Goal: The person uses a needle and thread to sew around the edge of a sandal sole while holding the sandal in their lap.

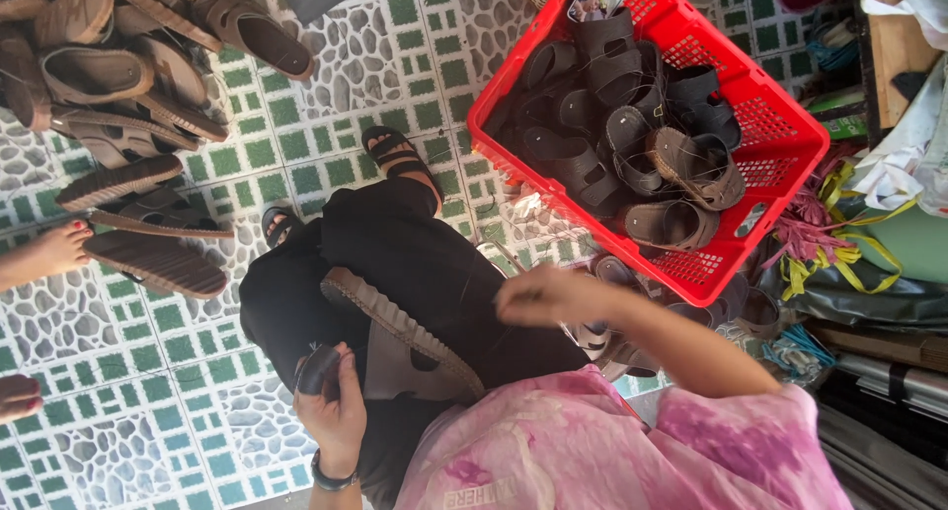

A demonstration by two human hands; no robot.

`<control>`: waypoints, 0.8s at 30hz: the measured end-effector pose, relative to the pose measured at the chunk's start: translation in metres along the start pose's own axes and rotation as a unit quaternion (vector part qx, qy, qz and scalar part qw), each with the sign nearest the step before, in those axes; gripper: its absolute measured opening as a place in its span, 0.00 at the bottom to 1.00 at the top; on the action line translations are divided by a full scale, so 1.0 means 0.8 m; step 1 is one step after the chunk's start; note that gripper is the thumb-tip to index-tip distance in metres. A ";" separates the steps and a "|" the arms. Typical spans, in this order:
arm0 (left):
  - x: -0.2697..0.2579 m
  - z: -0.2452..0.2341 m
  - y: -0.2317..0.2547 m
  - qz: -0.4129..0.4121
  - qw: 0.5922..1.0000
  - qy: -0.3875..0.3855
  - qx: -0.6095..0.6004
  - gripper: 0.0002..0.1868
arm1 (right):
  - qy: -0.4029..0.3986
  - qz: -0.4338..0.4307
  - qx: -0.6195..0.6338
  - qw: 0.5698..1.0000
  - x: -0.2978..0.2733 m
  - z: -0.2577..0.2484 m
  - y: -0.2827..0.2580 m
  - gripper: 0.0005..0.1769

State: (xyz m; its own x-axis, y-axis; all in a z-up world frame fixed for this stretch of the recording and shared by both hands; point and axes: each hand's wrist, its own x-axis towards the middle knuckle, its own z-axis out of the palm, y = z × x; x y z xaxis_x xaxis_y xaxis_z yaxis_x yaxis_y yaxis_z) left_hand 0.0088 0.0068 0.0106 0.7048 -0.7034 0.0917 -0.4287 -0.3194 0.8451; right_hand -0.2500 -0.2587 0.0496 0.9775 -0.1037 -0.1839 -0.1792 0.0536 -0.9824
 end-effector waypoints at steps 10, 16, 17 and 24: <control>-0.010 -0.137 -0.171 0.044 0.953 0.134 0.269 0.11 | 0.452 0.485 -0.348 0.663 -0.225 -0.174 0.148 0.14; -0.173 -0.102 -0.394 -0.140 0.964 0.075 0.216 0.29 | 0.490 0.381 -0.389 0.681 -0.187 -0.130 0.252 0.23; -0.209 -0.109 -0.411 -0.139 0.964 0.073 0.216 0.29 | 0.487 0.285 -0.440 0.698 -0.176 -0.125 0.286 0.22; -0.296 -0.074 -0.366 -0.139 0.966 0.074 0.207 0.29 | 0.471 0.281 -0.393 0.738 -0.096 -0.107 0.308 0.25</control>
State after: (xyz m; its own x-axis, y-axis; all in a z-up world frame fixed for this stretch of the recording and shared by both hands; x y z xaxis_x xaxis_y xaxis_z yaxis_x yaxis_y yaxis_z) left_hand 0.0009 0.3048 -0.2273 0.8847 -0.4660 -0.0085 -0.3796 -0.7310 0.5670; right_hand -0.3789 -0.3227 -0.1809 0.2795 -0.9487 -0.1480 -0.8977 -0.2035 -0.3907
